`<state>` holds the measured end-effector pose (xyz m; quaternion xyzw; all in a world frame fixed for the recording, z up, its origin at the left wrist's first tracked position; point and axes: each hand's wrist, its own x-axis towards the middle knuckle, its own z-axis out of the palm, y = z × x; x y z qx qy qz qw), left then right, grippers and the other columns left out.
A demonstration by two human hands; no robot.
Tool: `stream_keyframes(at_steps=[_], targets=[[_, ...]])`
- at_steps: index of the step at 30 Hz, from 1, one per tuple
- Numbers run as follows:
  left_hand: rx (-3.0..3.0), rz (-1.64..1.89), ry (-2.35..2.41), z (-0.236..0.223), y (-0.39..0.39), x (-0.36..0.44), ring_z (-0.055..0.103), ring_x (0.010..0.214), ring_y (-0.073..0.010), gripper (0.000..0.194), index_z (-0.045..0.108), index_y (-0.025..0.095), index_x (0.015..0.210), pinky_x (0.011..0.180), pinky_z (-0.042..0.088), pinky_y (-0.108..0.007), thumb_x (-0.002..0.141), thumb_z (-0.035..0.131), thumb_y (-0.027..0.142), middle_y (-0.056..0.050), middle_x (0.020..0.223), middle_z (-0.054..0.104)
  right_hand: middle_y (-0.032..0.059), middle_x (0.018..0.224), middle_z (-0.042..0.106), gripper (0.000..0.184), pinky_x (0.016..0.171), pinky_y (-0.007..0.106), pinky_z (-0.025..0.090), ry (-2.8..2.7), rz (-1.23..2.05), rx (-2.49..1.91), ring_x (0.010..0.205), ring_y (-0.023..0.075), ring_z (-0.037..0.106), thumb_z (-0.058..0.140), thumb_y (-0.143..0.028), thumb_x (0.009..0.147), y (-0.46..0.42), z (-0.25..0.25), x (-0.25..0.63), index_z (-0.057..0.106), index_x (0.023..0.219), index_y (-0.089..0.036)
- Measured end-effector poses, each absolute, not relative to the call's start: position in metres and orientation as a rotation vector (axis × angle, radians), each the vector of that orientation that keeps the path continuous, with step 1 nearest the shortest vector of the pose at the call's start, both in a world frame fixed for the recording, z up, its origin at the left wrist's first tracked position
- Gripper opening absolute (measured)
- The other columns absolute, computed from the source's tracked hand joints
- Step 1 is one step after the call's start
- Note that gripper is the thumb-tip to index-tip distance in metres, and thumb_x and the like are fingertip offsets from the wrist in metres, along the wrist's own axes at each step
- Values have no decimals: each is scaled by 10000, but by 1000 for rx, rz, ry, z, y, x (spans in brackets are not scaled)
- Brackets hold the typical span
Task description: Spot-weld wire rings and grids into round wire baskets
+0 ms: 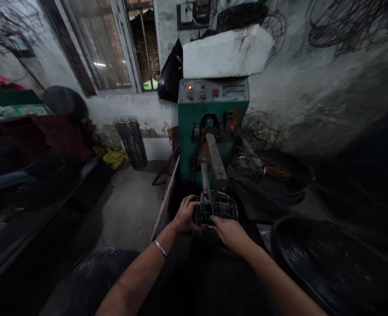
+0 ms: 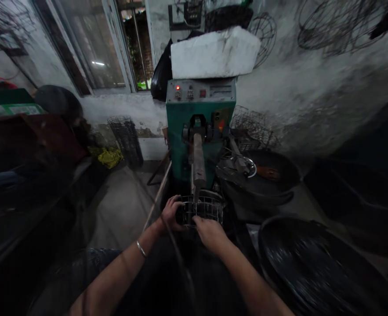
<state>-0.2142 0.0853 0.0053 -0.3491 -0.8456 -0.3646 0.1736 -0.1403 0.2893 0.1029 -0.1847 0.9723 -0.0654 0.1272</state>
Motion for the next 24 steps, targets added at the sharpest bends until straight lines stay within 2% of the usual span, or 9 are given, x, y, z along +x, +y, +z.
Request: stream_keyframes(at_steps=[7, 11, 17, 24], targets=[[-972, -1137, -2404, 16, 82, -207, 434, 1288, -362, 935, 539, 165, 1200, 1075, 426, -531, 429, 990, 443, -174, 1340, 477, 118, 1077, 731, 319, 809, 339, 514, 2840, -313, -568, 991, 282, 693, 469, -123, 940, 291, 114, -143, 639, 1208, -155], [-962, -1113, -2423, 17, 83, -214, 433, 1286, -382, 947, 536, 157, 1212, 1081, 405, -557, 446, 972, 502, -176, 1283, 518, 107, 1130, 719, 308, 826, 341, 521, 2943, -358, -525, 1007, 271, 689, 482, -143, 938, 294, 111, -135, 634, 1204, -170], [-859, -1092, -2486, 18, 87, -235, 438, 1275, -405, 951, 552, 150, 1184, 1073, 409, -566, 398, 976, 478, -187, 1292, 505, 113, 1094, 726, 329, 835, 364, 541, 3198, -625, -332, 970, 259, 697, 396, -251, 955, 312, 93, -122, 649, 1150, -172], [-819, -1119, -2447, 18, 93, -242, 470, 1240, -370, 873, 573, 187, 1144, 1060, 428, -538, 416, 977, 452, -129, 1226, 546, 106, 997, 742, 356, 792, 388, 545, 3133, -969, -256, 900, 276, 707, 369, -376, 922, 321, 78, -113, 642, 1048, -187]])
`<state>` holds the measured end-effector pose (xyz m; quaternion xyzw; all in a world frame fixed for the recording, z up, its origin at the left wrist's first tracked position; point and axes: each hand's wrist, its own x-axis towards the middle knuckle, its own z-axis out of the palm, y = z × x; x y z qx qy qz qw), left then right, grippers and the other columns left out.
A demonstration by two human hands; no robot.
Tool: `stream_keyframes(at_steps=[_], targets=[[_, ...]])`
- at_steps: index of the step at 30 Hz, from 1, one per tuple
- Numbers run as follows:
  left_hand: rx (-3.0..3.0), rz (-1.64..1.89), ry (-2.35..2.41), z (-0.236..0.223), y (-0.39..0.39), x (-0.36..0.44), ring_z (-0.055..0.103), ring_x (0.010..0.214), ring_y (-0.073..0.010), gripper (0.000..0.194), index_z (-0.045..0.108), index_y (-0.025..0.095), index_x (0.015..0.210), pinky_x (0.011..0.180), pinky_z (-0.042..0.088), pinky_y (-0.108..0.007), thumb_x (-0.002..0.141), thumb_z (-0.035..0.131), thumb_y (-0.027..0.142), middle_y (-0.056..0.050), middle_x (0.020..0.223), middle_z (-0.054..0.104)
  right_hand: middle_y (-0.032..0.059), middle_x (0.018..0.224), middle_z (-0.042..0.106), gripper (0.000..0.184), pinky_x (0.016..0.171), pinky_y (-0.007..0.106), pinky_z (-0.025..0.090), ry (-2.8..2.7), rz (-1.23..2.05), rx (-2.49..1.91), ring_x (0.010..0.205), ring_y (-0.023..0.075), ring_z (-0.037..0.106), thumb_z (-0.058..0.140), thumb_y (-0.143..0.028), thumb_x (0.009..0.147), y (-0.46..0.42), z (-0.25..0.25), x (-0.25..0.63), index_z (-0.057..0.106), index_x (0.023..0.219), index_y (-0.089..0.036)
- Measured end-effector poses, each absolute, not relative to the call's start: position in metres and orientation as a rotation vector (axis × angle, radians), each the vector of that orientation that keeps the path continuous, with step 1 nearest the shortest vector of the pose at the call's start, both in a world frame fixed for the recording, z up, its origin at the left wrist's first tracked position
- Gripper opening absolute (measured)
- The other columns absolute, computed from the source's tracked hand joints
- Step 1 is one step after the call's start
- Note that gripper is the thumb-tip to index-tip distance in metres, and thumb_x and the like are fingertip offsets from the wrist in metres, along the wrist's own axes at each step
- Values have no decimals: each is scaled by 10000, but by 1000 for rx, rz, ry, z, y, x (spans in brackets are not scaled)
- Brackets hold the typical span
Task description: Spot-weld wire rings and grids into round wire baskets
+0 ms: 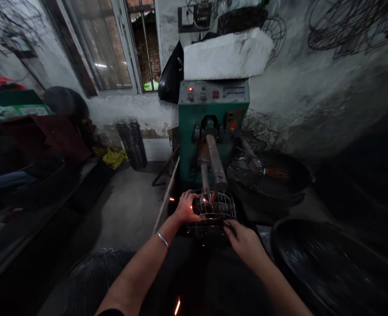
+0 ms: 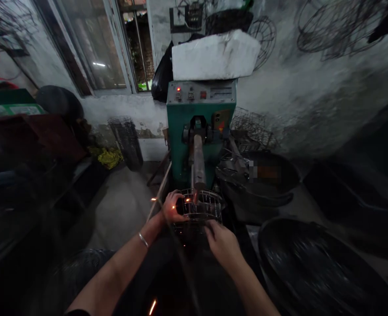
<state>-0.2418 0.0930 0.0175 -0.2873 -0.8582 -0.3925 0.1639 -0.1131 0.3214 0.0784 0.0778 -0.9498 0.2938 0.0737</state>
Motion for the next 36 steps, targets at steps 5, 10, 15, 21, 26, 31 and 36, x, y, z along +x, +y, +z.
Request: stream_keyframes(at_steps=[5, 10, 15, 21, 26, 31, 36], targets=[[-780, -1100, -2484, 23, 95, -257, 460, 1245, -372, 905, 572, 152, 1134, 1071, 417, -538, 380, 992, 421, -149, 1243, 526, 106, 961, 745, 331, 797, 363, 544, -2839, 1109, 163, 899, 268, 706, 372, -375, 910, 320, 85, -109, 641, 1002, -205], [-750, -1102, -2531, 34, 91, -268, 437, 1286, -387, 874, 556, 172, 1169, 1094, 391, -558, 440, 986, 394, -142, 1283, 507, 91, 942, 747, 332, 806, 370, 544, -2887, 1231, 80, 907, 270, 701, 365, -386, 879, 323, 82, -108, 641, 974, -228], [-766, -1121, -2480, 33, 91, -270, 442, 1285, -387, 857, 561, 144, 1170, 1092, 399, -544, 470, 989, 394, -173, 1308, 501, 88, 842, 738, 381, 762, 392, 537, -2882, 1391, -40, 835, 280, 698, 392, -463, 820, 322, 71, -109, 652, 926, -206], [-719, -1328, -2466, 4, 71, -265, 261, 1426, -424, 1328, 289, 134, 1491, 1170, 276, -607, 430, 986, 526, -233, 1523, 268, 89, 840, 735, 500, 745, 388, 536, -2764, 1750, -76, 790, 264, 684, 523, -522, 748, 333, 73, -101, 671, 1063, -163], [-599, -1524, -2614, -33, 51, -257, 188, 1440, -471, 1534, 132, 162, 1557, 1156, 247, -662, 334, 1007, 462, -246, 1557, 183, 72, 826, 720, 641, 403, 248, 317, -2640, 2141, -293, 403, 114, 453, 651, -546, 697, 333, 79, -96, 587, 1218, -177], [-617, -1540, -2458, -34, 50, -251, 340, 1387, -399, 1347, 216, 139, 1523, 1178, 302, -565, 430, 982, 318, -206, 1478, 334, 61, 805, 713, 551, 407, 218, 279, -2586, 2345, -215, 388, 78, 415, 700, -459, 660, 313, 85, -98, 585, 1124, -185], [-565, -1352, -2451, -14, 39, -229, 400, 1334, -383, 1120, 386, 174, 1418, 1144, 356, -577, 479, 966, 369, -164, 1394, 410, 83, 862, 723, 387, 424, 227, 354, -2632, 2329, -183, 545, 161, 588, 698, -467, 645, 308, 104, -98, 605, 900, -191]])
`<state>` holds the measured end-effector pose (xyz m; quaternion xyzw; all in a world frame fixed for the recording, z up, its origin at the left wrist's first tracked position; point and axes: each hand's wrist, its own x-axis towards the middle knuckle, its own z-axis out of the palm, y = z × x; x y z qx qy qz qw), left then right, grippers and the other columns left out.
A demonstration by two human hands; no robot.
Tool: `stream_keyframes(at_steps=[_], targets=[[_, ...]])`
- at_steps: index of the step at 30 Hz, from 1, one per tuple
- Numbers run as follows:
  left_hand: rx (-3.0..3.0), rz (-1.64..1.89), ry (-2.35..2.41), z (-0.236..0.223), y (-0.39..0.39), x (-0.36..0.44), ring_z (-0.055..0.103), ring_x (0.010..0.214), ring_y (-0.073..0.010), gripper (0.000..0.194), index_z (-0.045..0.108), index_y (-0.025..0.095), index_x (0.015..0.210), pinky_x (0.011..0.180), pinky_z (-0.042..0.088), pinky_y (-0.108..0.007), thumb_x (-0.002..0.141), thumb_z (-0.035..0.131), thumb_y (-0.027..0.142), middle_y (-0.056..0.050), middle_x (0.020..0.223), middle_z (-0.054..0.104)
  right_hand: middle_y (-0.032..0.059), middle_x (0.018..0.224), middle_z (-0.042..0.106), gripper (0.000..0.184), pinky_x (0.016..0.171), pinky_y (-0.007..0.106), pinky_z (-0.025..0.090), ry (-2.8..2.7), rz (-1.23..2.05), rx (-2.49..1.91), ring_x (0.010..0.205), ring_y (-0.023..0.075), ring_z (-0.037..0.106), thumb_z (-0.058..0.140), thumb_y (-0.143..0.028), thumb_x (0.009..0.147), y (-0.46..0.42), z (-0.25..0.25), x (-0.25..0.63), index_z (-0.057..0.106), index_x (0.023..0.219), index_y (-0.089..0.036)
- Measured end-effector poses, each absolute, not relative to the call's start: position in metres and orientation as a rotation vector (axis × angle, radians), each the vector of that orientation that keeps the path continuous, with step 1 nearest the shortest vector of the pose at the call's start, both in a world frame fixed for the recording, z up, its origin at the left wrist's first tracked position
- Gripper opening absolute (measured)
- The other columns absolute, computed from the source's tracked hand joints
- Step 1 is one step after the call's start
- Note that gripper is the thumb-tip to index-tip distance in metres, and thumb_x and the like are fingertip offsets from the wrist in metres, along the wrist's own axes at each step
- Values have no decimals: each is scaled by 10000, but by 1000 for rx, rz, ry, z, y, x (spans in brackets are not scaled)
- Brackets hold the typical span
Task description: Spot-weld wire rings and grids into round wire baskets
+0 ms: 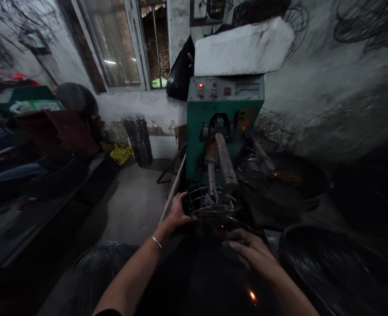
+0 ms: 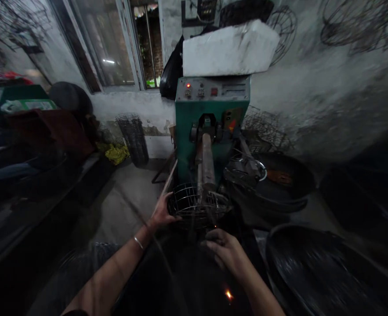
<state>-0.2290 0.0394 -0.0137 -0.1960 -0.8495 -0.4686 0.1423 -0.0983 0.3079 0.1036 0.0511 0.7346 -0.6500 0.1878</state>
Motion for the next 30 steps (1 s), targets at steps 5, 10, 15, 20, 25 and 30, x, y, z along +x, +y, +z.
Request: stream_keyframes(at_steps=[5, 10, 15, 20, 25, 30], targets=[[-862, -1123, -2461, 5, 39, -210, 372, 1338, -410, 1100, 419, 131, 1380, 1121, 378, -582, 459, 960, 398, -199, 1390, 391, 154, 1256, 648, 751, 920, 381, 514, 2047, -1694, -302, 1126, 284, 624, 747, -347, 651, 293, 133, -111, 506, 1333, -146], [-1015, -1033, -2438, 7, 54, -200, 375, 1327, -416, 1075, 420, 128, 1382, 1089, 406, -587, 499, 944, 447, -215, 1378, 405, 158, 1176, 689, 521, 917, 401, 496, 2602, -788, -450, 1078, 307, 649, 671, -213, 790, 270, 130, -122, 573, 1292, -118], [-1093, -970, -2448, 0, 65, -199, 374, 1317, -444, 1144, 433, 127, 1376, 1074, 394, -622, 441, 960, 522, -239, 1387, 393, 163, 1050, 724, 245, 800, 356, 513, 2781, -179, -420, 972, 311, 694, 513, -161, 942, 264, 122, -124, 633, 1152, -119], [-1059, -1001, -2482, 4, 69, -198, 373, 1317, -439, 1141, 450, 140, 1368, 1075, 390, -623, 417, 971, 496, -234, 1390, 397, 163, 1055, 723, 363, 715, 320, 510, 2791, -56, -515, 917, 299, 711, 437, -17, 890, 268, 116, -123, 581, 1213, -95], [-1020, -1035, -2536, 11, 68, -196, 366, 1329, -428, 1117, 454, 169, 1371, 1082, 389, -615, 422, 977, 438, -216, 1409, 387, 148, 1074, 723, 349, 737, 329, 517, 2781, -78, -563, 945, 295, 704, 416, -58, 924, 272, 113, -124, 579, 1229, -108], [-1011, -1034, -2501, 12, 71, -200, 394, 1292, -452, 1120, 473, 147, 1346, 1059, 409, -629, 385, 981, 417, -213, 1361, 430, 160, 1144, 704, 378, 771, 339, 531, 2801, -113, -593, 973, 291, 696, 426, -80, 933, 278, 112, -126, 568, 1282, -110]])
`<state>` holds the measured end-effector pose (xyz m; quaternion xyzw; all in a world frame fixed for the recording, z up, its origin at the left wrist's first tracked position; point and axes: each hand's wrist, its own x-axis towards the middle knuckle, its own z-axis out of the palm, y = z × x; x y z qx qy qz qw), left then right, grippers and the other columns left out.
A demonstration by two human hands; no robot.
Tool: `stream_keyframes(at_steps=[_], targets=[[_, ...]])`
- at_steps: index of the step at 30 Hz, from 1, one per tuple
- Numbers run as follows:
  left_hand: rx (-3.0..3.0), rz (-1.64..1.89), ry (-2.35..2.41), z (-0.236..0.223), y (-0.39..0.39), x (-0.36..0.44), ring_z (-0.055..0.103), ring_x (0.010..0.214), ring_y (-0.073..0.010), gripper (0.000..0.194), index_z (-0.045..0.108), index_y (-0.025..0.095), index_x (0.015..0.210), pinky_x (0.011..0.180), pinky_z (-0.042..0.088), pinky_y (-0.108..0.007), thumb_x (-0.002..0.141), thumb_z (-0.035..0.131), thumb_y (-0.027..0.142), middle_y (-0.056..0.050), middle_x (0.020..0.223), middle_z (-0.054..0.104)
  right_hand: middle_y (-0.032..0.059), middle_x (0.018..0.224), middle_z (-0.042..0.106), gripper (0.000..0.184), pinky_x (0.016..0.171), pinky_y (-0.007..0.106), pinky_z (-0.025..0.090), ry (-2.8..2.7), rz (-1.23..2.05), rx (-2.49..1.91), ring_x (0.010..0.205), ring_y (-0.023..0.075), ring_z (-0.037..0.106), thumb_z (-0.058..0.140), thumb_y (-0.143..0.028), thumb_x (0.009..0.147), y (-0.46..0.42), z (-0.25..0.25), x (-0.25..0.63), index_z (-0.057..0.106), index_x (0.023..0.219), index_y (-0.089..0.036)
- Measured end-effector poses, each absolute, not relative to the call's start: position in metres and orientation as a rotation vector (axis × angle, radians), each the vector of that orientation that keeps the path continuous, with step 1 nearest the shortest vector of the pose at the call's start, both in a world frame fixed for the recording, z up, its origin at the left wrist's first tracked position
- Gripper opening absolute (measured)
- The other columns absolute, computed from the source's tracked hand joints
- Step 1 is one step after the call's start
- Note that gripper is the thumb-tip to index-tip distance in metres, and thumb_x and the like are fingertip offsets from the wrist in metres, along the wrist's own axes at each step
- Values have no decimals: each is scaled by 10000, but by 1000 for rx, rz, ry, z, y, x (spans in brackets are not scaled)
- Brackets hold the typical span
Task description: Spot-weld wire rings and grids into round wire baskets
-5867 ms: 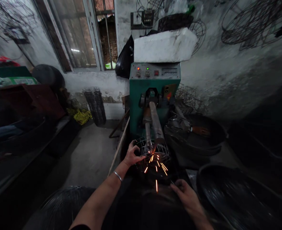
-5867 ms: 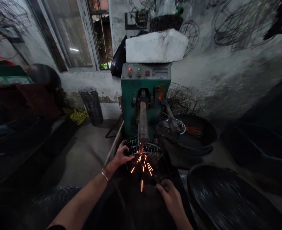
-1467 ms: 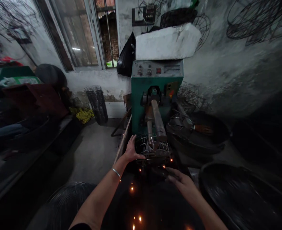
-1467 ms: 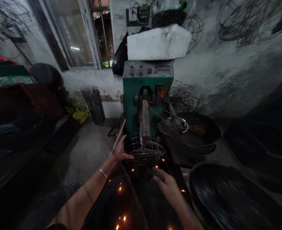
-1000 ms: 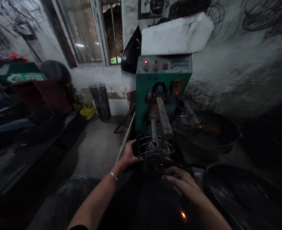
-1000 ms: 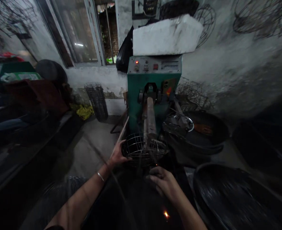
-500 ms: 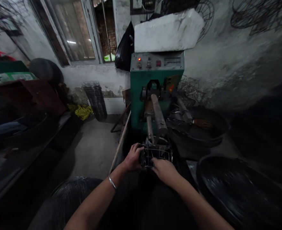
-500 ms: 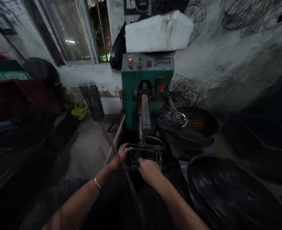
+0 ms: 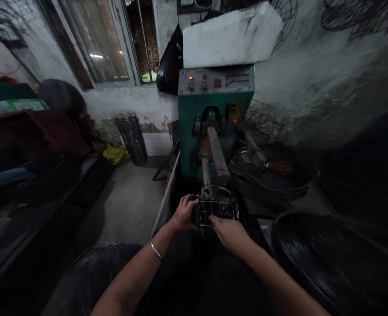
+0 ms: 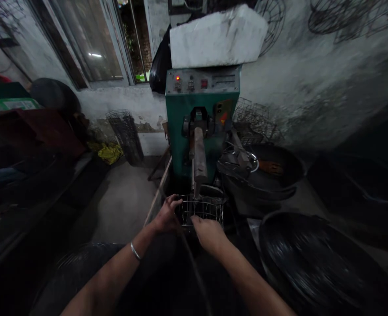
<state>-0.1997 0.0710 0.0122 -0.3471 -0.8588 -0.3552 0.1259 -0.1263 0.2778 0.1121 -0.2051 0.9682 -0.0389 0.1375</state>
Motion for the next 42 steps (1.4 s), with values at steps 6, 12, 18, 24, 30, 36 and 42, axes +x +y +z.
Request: stream_keyframes(at_steps=[6, 12, 18, 24, 30, 36, 42], targets=[[-981, -1062, -2514, 18, 80, -205, 384, 1303, -432, 1105, 469, 149, 1355, 1079, 404, -604, 408, 975, 411, -203, 1363, 433, 137, 1134, 714, 330, 791, 314, 525, 2842, -143, -606, 970, 266, 702, 447, -134, 966, 289, 114, -136, 594, 1260, -157], [-919, -1058, -2605, 24, 87, -208, 391, 1306, -436, 1099, 499, 161, 1337, 1099, 375, -610, 381, 969, 431, -172, 1299, 493, 122, 1132, 715, 341, 795, 357, 521, 2833, -114, -592, 984, 290, 695, 477, -156, 962, 293, 119, -143, 576, 1288, -147], [-928, -1071, -2577, 24, 86, -204, 398, 1295, -427, 1074, 510, 158, 1329, 1078, 398, -603, 393, 972, 413, -174, 1323, 476, 116, 1079, 731, 305, 795, 349, 517, 2821, -160, -584, 983, 291, 698, 504, -151, 948, 294, 118, -143, 610, 1234, -155], [-908, -1032, -2542, 27, 89, -204, 424, 1272, -414, 1036, 530, 150, 1301, 1076, 413, -573, 412, 961, 460, -177, 1317, 480, 118, 1069, 733, 297, 799, 336, 526, 2843, -209, -551, 968, 285, 703, 481, -132, 941, 290, 123, -140, 638, 1192, -153], [-841, -957, -2588, 29, 94, -223, 433, 1264, -435, 1059, 516, 138, 1300, 1069, 412, -589, 401, 967, 468, -173, 1249, 534, 139, 1471, 492, 426, 1020, 394, 489, 2956, -295, -494, 1248, 283, 565, 458, -87, 923, 293, 123, -126, 565, 1332, -135], [-827, -995, -2548, 27, 94, -231, 441, 1265, -413, 1026, 529, 139, 1288, 1076, 421, -567, 423, 965, 479, -185, 1301, 498, 164, 1498, 448, 376, 1041, 435, 493, 3040, -395, -535, 1237, 289, 571, 457, -121, 921, 309, 105, -109, 631, 1254, -117], [-719, -1020, -2602, 36, 96, -239, 423, 1280, -409, 1024, 538, 130, 1293, 1100, 413, -554, 410, 981, 399, -181, 1339, 462, 162, 1360, 593, 388, 1015, 429, 515, 2990, -466, -592, 1201, 282, 601, 431, -119, 900, 321, 89, -103, 655, 1217, -121]])
